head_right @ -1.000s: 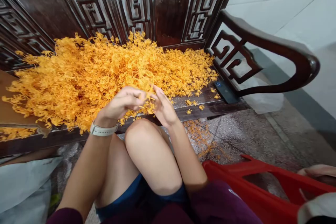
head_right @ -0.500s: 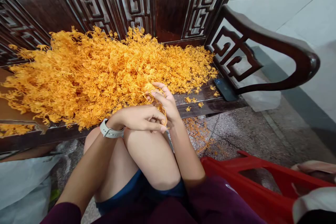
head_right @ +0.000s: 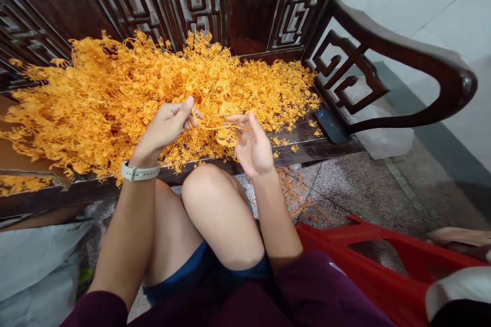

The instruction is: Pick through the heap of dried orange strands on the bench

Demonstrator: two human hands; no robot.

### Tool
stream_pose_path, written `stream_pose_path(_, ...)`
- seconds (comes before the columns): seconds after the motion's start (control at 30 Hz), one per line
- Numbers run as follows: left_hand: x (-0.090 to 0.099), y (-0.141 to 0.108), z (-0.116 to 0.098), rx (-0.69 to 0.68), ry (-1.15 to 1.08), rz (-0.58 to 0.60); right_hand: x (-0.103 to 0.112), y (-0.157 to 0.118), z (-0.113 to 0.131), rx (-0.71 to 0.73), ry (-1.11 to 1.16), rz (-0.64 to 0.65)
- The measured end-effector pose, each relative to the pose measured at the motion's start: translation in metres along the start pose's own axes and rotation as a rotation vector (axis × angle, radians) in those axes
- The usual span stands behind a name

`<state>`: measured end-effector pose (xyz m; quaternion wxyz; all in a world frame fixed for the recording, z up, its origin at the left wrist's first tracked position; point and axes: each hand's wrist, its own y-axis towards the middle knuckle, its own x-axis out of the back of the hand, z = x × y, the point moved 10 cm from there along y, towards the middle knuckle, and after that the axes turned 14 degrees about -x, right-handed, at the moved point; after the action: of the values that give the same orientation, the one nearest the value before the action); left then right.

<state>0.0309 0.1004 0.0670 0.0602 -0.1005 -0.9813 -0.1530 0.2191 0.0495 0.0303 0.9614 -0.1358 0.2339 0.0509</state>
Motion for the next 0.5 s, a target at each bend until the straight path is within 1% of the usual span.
stream_pose_path(0.03,0.006,0.002,0.001,-0.024,0.028,-0.079,-0.001,-0.003,0.004,0.027,-0.018,-0.007)
stream_pose_path(0.07,0.007,0.003,0.0,-0.045,0.037,-0.127,-0.001,-0.005,0.007,0.057,-0.032,-0.018)
stream_pose_path(0.1,0.005,0.004,-0.001,-0.054,0.023,-0.143,0.0,-0.006,0.009,0.086,-0.048,-0.039)
stream_pose_path(0.13,-0.001,0.003,-0.002,-0.043,-0.011,-0.129,0.002,-0.007,0.011,0.114,-0.069,-0.071)
stream_pose_path(0.17,-0.009,0.002,-0.001,-0.012,-0.061,-0.097,0.005,-0.008,0.011,0.142,-0.102,-0.108)
stream_pose_path(0.23,-0.031,-0.005,0.001,0.089,-0.166,0.006,0.007,-0.012,0.015,0.226,-0.203,-0.174)
stream_pose_path(0.27,-0.043,-0.01,0.002,0.139,-0.209,0.061,0.004,-0.015,0.02,0.285,-0.284,-0.192)
stream_pose_path(0.33,-0.063,-0.019,0.0,0.193,-0.269,0.15,-0.01,-0.028,0.031,0.424,-0.515,-0.197)
stream_pose_path(0.37,-0.071,-0.022,-0.003,0.192,-0.29,0.184,-0.021,-0.036,0.036,0.492,-0.647,-0.189)
stream_pose_path(0.43,-0.081,-0.023,-0.014,0.128,-0.323,0.231,-0.042,-0.05,0.042,0.593,-0.888,-0.149)
stream_pose_path(0.5,-0.084,-0.022,-0.025,0.042,-0.347,0.249,-0.055,-0.059,0.044,0.652,-1.001,-0.115)
